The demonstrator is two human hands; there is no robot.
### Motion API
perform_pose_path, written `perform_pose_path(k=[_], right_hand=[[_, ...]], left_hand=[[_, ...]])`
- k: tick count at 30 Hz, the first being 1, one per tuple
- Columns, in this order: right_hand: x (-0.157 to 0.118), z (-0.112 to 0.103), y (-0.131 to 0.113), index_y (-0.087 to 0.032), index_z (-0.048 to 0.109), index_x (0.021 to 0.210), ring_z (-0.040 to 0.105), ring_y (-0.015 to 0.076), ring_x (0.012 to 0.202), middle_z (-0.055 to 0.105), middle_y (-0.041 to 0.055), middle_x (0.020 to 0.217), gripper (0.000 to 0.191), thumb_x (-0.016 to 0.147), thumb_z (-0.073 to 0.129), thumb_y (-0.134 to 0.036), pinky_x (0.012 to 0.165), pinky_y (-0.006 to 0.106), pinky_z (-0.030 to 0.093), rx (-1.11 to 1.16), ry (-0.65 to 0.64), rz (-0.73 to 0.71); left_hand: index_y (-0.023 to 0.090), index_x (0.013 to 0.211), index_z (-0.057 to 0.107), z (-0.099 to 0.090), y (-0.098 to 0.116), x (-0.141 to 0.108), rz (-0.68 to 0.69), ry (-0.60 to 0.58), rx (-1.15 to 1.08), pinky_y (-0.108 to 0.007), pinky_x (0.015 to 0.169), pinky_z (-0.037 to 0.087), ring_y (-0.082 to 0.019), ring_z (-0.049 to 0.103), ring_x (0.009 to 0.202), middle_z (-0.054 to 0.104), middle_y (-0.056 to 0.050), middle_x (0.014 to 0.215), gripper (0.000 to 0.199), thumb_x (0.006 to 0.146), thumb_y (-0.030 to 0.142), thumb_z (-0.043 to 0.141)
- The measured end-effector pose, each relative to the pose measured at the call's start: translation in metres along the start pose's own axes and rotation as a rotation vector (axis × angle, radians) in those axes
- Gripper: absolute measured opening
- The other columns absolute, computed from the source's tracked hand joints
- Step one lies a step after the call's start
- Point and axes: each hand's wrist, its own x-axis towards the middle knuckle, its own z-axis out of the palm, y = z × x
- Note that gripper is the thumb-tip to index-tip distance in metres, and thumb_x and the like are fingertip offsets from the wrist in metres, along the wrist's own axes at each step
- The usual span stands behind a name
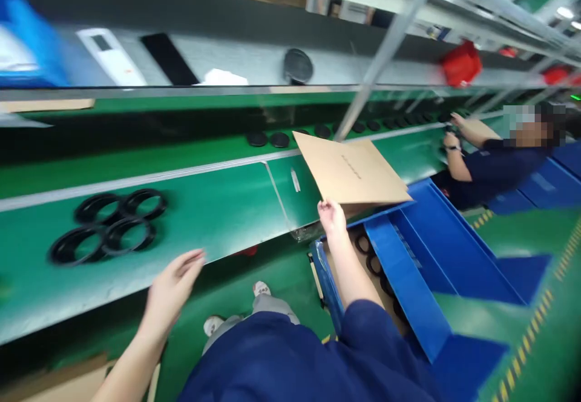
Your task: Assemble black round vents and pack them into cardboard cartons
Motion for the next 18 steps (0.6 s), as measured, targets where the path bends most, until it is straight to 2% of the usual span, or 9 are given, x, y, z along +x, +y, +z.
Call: perform_pose_path(k=[2,4,6,7,8,10,12,15,18], right_hand=[[-0.063,0.013,0.044,-0.02,0.058,0.063,0.059,0.0118,0.059,0.057,-0.0035,0.057,0.028,0.086,0.073,-0.019,0.069,0.03,0.062,-0.083,-0.262,0.142],[-0.13,0.006,0.091,-0.021,0.068,0.07,0.064,0.0162,0.064,0.062,-0.0015,0.061,0.019,0.081,0.08,-0.031,0.073,0.035,0.064,-0.207,-0.629,0.324],[-0.18,-0.017,0.126,-0.026,0.072,0.07,0.068,0.0197,0.066,0.065,-0.0002,0.062,0.02,0.079,0.081,-0.042,0.079,0.04,0.065,-0.392,-0.838,0.514],[-0.194,-0.029,0.139,-0.029,0.073,0.07,0.07,0.0217,0.07,0.067,0.0009,0.065,0.021,0.079,0.08,-0.047,0.084,0.043,0.065,-0.48,-0.914,0.588],[-0.202,-0.039,0.15,-0.032,0.075,0.072,0.073,0.024,0.077,0.071,0.002,0.071,0.02,0.079,0.079,-0.051,0.09,0.047,0.065,-0.561,-0.987,0.648],[-0.203,-0.05,0.169,-0.041,0.078,0.086,0.076,0.0283,0.1,0.078,0.0027,0.093,0.019,0.081,0.073,-0.058,0.104,0.053,0.059,-0.678,-1.133,0.722],[-0.197,-0.052,0.184,-0.053,0.077,0.098,0.068,0.0288,0.124,0.077,-0.0026,0.117,0.025,0.084,0.062,-0.069,0.114,0.054,0.052,-0.749,-1.235,0.742],[-0.193,-0.036,0.2,-0.066,0.069,0.113,0.051,0.0266,0.141,0.069,-0.0096,0.135,0.037,0.086,0.047,-0.077,0.12,0.055,0.045,-0.784,-1.221,0.666],[-0.219,0.009,0.214,-0.058,0.055,0.141,0.044,0.0301,0.147,0.063,-0.0043,0.145,0.059,0.085,0.052,-0.074,0.124,0.064,0.038,-0.822,-1.235,0.562]], left_hand=[[0.019,0.123,0.064,0.031,0.023,-0.012,-0.015,-0.127,-0.382,-0.046,0.109,0.05,-0.035,0.065,0.124,0.07,-0.018,0.13,0.077,0.067,0.069,0.076],[0.021,0.138,0.056,0.051,0.036,-0.021,-0.072,-0.223,-0.746,-0.05,0.104,0.052,-0.035,0.065,0.124,0.064,-0.02,0.139,0.088,0.067,0.066,0.082],[0.018,0.134,0.06,0.053,0.033,-0.024,-0.042,-0.2,-0.987,-0.049,0.102,0.054,-0.035,0.067,0.119,0.066,-0.02,0.136,0.087,0.062,0.054,0.091],[0.017,0.129,0.063,0.046,0.027,-0.024,-0.03,-0.154,-1.038,-0.049,0.1,0.056,-0.035,0.069,0.115,0.069,-0.02,0.131,0.083,0.058,0.046,0.095],[0.016,0.124,0.066,0.033,0.016,-0.025,-0.01,-0.098,-1.064,-0.049,0.099,0.056,-0.035,0.07,0.112,0.071,-0.019,0.126,0.08,0.055,0.041,0.097],[0.015,0.117,0.07,-0.004,-0.015,-0.04,0.016,0.018,-1.076,-0.049,0.097,0.058,-0.033,0.072,0.106,0.074,-0.016,0.12,0.073,0.052,0.034,0.098],[0.015,0.113,0.072,-0.046,-0.053,-0.076,0.038,0.129,-1.093,-0.049,0.098,0.058,-0.031,0.073,0.102,0.075,-0.014,0.116,0.069,0.053,0.033,0.098],[0.013,0.111,0.074,-0.103,-0.113,-0.16,0.034,0.304,-1.151,-0.047,0.098,0.058,-0.029,0.074,0.099,0.076,-0.015,0.116,0.064,0.054,0.031,0.098],[0.012,0.114,0.074,-0.147,-0.173,-0.255,0.018,0.523,-1.225,-0.046,0.095,0.059,-0.03,0.075,0.099,0.075,-0.017,0.119,0.064,0.057,0.03,0.096]])
